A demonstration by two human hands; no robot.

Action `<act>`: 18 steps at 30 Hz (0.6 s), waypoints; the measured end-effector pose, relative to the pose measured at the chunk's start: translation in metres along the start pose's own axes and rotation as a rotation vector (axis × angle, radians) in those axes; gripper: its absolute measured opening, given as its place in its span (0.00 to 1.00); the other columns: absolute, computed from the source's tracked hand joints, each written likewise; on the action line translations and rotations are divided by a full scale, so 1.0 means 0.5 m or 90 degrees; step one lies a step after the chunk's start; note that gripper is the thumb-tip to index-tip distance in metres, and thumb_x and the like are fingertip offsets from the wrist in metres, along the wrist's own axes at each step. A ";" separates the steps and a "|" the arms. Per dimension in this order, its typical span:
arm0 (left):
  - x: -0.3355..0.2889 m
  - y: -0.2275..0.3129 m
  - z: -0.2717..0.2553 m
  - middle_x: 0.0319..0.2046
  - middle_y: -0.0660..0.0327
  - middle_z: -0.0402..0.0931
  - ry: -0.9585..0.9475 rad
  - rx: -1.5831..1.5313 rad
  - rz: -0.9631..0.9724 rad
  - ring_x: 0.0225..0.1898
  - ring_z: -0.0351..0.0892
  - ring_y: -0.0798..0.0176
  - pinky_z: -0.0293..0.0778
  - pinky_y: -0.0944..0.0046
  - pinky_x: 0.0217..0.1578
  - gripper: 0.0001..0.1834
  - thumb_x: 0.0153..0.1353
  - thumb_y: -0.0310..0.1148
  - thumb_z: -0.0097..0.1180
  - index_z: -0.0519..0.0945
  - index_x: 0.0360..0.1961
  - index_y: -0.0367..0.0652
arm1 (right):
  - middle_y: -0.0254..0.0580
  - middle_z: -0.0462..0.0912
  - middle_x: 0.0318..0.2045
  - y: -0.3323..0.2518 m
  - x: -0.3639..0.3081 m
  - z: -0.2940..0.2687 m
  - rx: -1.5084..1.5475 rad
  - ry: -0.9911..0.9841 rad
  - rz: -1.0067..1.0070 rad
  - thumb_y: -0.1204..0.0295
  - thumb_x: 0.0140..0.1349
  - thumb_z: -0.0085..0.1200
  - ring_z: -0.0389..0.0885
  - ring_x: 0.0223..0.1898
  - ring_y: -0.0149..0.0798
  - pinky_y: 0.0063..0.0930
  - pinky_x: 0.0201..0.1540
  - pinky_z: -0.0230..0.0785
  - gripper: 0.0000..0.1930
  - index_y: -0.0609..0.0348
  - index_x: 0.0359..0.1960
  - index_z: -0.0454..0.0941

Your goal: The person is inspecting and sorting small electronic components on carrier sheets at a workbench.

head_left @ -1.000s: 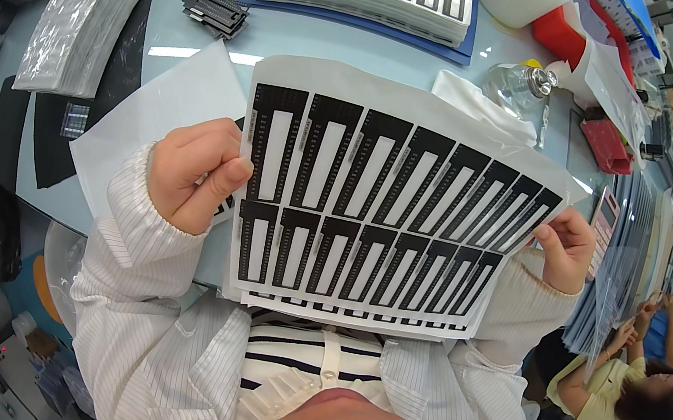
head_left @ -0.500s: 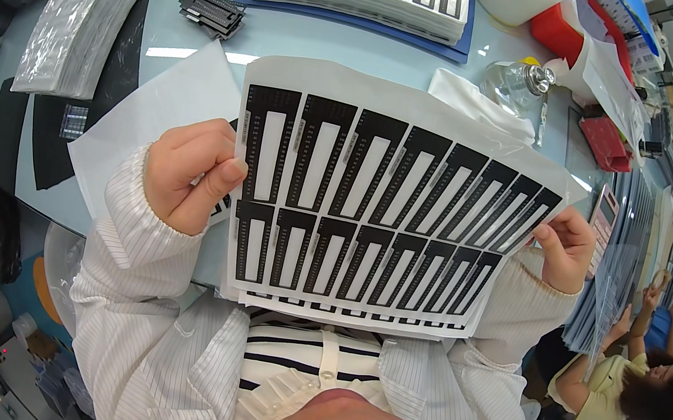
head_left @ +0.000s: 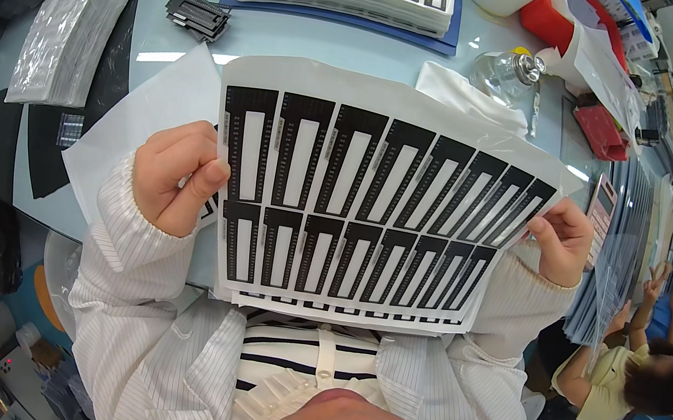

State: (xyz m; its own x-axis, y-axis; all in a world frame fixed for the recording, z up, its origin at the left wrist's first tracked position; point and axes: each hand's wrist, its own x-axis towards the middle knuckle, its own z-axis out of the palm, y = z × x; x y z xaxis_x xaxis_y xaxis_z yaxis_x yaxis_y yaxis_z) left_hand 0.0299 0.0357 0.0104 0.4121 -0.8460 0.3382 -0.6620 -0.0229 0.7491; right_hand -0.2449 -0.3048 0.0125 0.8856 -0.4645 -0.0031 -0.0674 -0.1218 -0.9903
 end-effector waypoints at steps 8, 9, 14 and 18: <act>0.000 -0.006 0.004 0.19 0.58 0.68 0.010 0.011 0.025 0.18 0.68 0.61 0.64 0.67 0.21 0.13 0.64 0.30 0.49 0.70 0.22 0.36 | 0.41 0.82 0.31 -0.003 -0.001 -0.002 -0.008 -0.013 0.000 0.80 0.58 0.55 0.79 0.28 0.27 0.17 0.33 0.70 0.06 0.68 0.37 0.75; 0.000 -0.007 0.004 0.18 0.58 0.68 0.009 0.012 0.023 0.18 0.68 0.62 0.64 0.67 0.21 0.13 0.64 0.31 0.49 0.69 0.22 0.36 | 0.41 0.82 0.31 -0.003 -0.001 -0.002 -0.007 -0.015 -0.004 0.80 0.58 0.55 0.79 0.28 0.26 0.17 0.33 0.70 0.06 0.68 0.37 0.75; -0.001 -0.009 0.005 0.18 0.58 0.67 0.014 0.022 0.022 0.18 0.67 0.62 0.63 0.67 0.20 0.14 0.64 0.31 0.49 0.69 0.21 0.36 | 0.41 0.82 0.31 -0.006 -0.001 0.000 -0.003 -0.015 -0.008 0.80 0.58 0.56 0.78 0.28 0.26 0.17 0.33 0.69 0.06 0.68 0.37 0.75; -0.002 -0.010 0.008 0.18 0.58 0.67 0.024 0.026 0.026 0.17 0.67 0.62 0.63 0.68 0.20 0.14 0.64 0.31 0.49 0.69 0.21 0.36 | 0.41 0.82 0.31 -0.007 -0.001 0.001 0.000 -0.016 -0.007 0.80 0.58 0.56 0.78 0.29 0.26 0.17 0.33 0.69 0.06 0.68 0.36 0.75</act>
State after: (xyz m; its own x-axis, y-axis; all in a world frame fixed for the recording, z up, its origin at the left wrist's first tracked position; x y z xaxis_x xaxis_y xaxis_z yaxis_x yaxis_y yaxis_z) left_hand 0.0303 0.0344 0.0042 0.4065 -0.8263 0.3898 -0.7032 -0.0106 0.7109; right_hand -0.2451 -0.3038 0.0161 0.8973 -0.4415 0.0044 -0.0578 -0.1275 -0.9902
